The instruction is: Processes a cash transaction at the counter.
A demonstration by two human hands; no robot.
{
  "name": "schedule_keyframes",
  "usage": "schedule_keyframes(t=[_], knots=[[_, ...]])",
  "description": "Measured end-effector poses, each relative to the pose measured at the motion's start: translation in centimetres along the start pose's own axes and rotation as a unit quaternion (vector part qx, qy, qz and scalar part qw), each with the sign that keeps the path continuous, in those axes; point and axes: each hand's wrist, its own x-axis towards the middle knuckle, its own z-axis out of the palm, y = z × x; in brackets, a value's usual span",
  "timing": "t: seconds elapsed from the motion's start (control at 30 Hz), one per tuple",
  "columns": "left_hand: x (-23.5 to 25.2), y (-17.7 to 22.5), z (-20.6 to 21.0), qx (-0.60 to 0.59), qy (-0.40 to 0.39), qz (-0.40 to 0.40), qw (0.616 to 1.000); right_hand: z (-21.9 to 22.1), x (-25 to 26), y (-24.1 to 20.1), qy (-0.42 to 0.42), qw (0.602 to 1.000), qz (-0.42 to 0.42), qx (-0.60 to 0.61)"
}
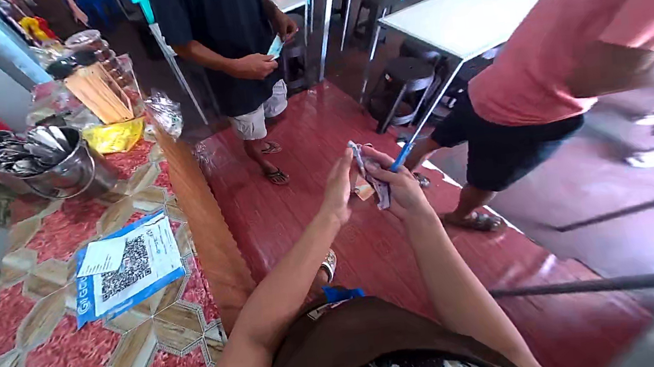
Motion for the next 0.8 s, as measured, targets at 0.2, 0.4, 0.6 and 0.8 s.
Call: schedule_keyframes(t=[0.2,0.4,0.6,0.8], knots=[[-0.5,0.5,0.2,0.088,0.021,0.060,0.994,1.2,-0.5,-1.6,-0.002,0.999,-0.031,-0.041],[0.7,1.1,3.6,0.060,-0.072,-0.006,0.996,-2.4,-0.2,-6.9,0.058,0.984,-0.070,-0.151],[-0.5,2.3,4.2,0.101,-0.081,0.065,0.989,-1.1,-1.4,-8.2,-0.031,0.964,-0.100,-0.244],[-2.6,3.1,0.1,0.076,-0.026,0.032,0.996,2.1,-1.5,-6.4,-0.094,0.964,-0.034,-0.245]])
